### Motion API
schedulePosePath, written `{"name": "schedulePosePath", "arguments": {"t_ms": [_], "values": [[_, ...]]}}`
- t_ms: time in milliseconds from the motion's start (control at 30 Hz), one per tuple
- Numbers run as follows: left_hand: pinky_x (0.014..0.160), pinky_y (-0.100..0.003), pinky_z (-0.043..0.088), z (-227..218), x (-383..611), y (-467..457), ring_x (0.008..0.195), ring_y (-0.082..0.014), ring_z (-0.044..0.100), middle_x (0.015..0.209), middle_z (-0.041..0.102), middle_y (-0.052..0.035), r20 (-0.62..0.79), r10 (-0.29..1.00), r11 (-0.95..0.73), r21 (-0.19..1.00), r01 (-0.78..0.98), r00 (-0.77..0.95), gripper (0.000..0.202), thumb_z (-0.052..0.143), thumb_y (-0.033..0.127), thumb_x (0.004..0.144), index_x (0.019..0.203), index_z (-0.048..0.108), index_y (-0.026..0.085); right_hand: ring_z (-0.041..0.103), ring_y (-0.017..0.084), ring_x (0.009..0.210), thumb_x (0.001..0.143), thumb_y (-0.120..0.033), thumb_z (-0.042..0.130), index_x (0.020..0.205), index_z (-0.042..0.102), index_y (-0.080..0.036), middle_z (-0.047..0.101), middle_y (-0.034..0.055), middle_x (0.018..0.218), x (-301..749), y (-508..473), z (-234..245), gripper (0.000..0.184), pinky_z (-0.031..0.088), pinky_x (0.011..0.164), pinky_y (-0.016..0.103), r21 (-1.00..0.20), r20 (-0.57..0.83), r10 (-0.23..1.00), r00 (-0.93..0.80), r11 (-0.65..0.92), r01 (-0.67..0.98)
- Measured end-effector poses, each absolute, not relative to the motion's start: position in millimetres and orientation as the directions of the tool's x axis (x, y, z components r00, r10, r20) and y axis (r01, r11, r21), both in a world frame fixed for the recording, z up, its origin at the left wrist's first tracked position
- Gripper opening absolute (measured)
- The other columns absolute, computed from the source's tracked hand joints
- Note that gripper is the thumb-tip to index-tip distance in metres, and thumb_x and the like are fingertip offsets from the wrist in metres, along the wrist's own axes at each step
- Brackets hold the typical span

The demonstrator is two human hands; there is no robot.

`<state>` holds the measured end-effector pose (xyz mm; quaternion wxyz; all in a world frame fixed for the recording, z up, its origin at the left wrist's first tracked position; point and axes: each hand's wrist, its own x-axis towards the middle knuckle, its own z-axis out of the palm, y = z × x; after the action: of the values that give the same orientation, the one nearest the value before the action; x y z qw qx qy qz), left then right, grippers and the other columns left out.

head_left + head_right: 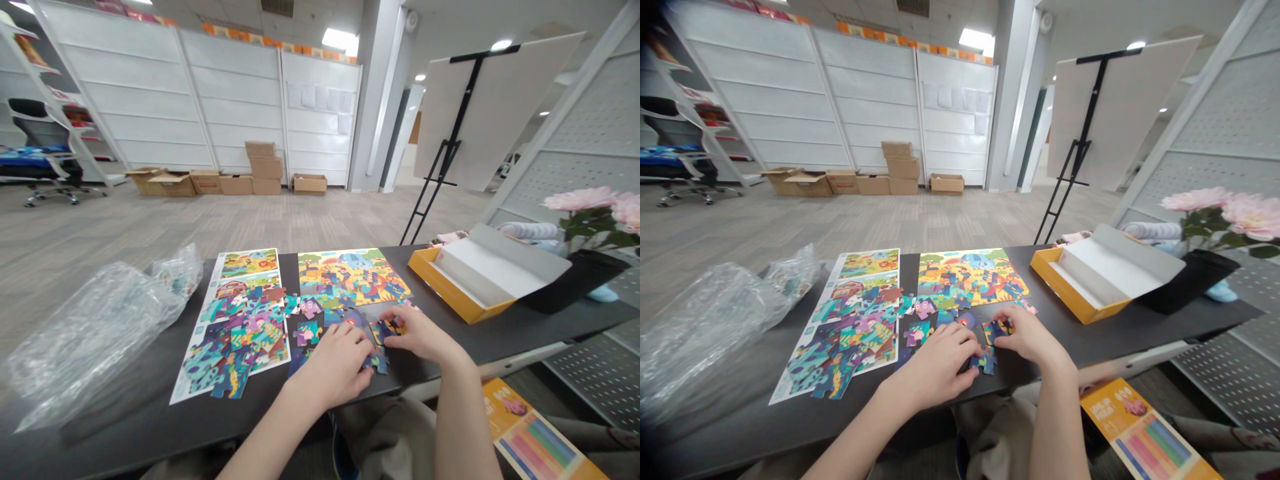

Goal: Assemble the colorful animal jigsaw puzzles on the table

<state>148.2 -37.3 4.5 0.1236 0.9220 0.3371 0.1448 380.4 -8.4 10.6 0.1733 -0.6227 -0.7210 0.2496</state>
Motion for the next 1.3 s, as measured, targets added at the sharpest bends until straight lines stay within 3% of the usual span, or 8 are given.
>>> {"name": "schedulePosePath", "arguments": {"t_ms": [200,367,467,600,700,800,1033,1300], "values": [[0.096,-0.043,0.046,7.1,149.2,-37.7,0.112,-0.0277,0.056,0.112,0.066,-0.0067,0.180,0.655,-0.745,0.320,0.586,0.734,0.021,0.065,0.037,0.091,0.107,0.068,0.023,0.062,0.022,0.084,0.061,-0.027,0.077,0.110,0.072,-0.018,0.070,0.0058,0.097,378.2,-8.0,9.9,0.049,0.049,0.081,0.034,-0.559,-0.055,0.989,-0.138,0.083,0.825],[0.095,-0.042,0.046,8.7,150.8,-36.6,0.112,-0.0276,0.056,0.111,0.067,-0.0067,0.184,0.655,-0.746,0.312,0.588,0.733,0.019,0.065,0.035,0.092,0.104,0.068,0.022,0.061,0.023,0.089,0.059,-0.025,0.077,0.096,0.069,-0.019,0.068,0.0055,0.097,377.4,-8.6,13.2,0.039,0.049,0.083,0.034,-0.543,-0.018,0.991,-0.136,0.105,0.833],[0.094,-0.041,0.046,9.8,150.2,-35.7,0.111,-0.0266,0.057,0.111,0.067,-0.0065,0.191,0.661,-0.741,0.321,0.590,0.726,0.018,0.065,0.034,0.092,0.104,0.068,0.021,0.058,0.019,0.079,0.059,-0.025,0.076,0.093,0.064,-0.020,0.066,0.0023,0.089,381.0,-8.7,10.9,0.036,0.049,0.074,0.031,-0.624,-0.013,0.992,-0.127,0.091,0.776],[0.092,-0.038,0.046,11.3,148.2,-33.7,0.109,-0.0250,0.058,0.109,0.068,-0.0054,0.207,0.673,-0.728,0.355,0.586,0.710,0.015,0.065,0.033,0.093,0.102,0.067,0.021,0.056,0.015,0.063,0.073,-0.036,0.069,0.088,0.061,-0.019,0.061,-0.0009,0.073,390.3,-9.8,8.2,0.024,0.047,0.061,0.028,-0.795,-0.060,0.988,-0.144,0.040,0.605],[0.091,-0.037,0.047,11.1,148.2,-32.3,0.107,-0.0242,0.059,0.107,0.068,-0.0049,0.209,0.696,-0.707,0.373,0.602,0.687,0.013,0.063,0.032,0.094,0.099,0.066,0.021,0.060,0.016,0.066,0.078,-0.044,0.069,0.085,0.062,-0.019,0.065,0.0016,0.073,397.4,-8.5,8.2,0.027,0.048,0.063,0.028,-0.862,0.031,0.994,-0.108,0.082,0.501],[0.090,-0.038,0.047,9.6,150.7,-32.1,0.105,-0.0247,0.059,0.105,0.068,-0.0050,0.205,0.703,-0.703,0.350,0.619,0.681,0.012,0.061,0.032,0.094,0.097,0.065,0.021,0.065,0.019,0.067,0.075,-0.049,0.071,0.084,0.063,-0.019,0.070,0.0042,0.073,401.0,-2.5,4.6,0.032,0.050,0.063,0.029,-0.882,0.127,0.990,0.067,0.082,0.464],[0.094,-0.039,0.047,9.6,157.8,-33.7,0.108,-0.0251,0.058,0.107,0.069,-0.0054,0.197,0.667,-0.736,0.319,0.597,0.718,0.015,0.062,0.032,0.094,0.102,0.067,0.021,0.067,0.021,0.056,0.072,-0.045,0.071,0.072,0.063,-0.021,0.072,0.0050,0.062,392.5,12.7,-13.1,0.025,0.050,0.056,0.030,-0.827,0.110,0.962,0.249,-0.051,0.560],[0.092,-0.039,0.047,7.4,156.1,-31.8,0.108,-0.0258,0.058,0.107,0.070,-0.0051,0.194,0.656,-0.747,0.303,0.592,0.729,0.016,0.062,0.033,0.094,0.102,0.068,0.021,0.068,0.020,0.065,0.076,-0.041,0.067,0.083,0.073,-0.021,0.076,0.0052,0.082,392.6,6.9,-4.0,0.022,0.051,0.066,0.032,-0.648,0.171,0.966,0.194,-0.038,0.761]]}}
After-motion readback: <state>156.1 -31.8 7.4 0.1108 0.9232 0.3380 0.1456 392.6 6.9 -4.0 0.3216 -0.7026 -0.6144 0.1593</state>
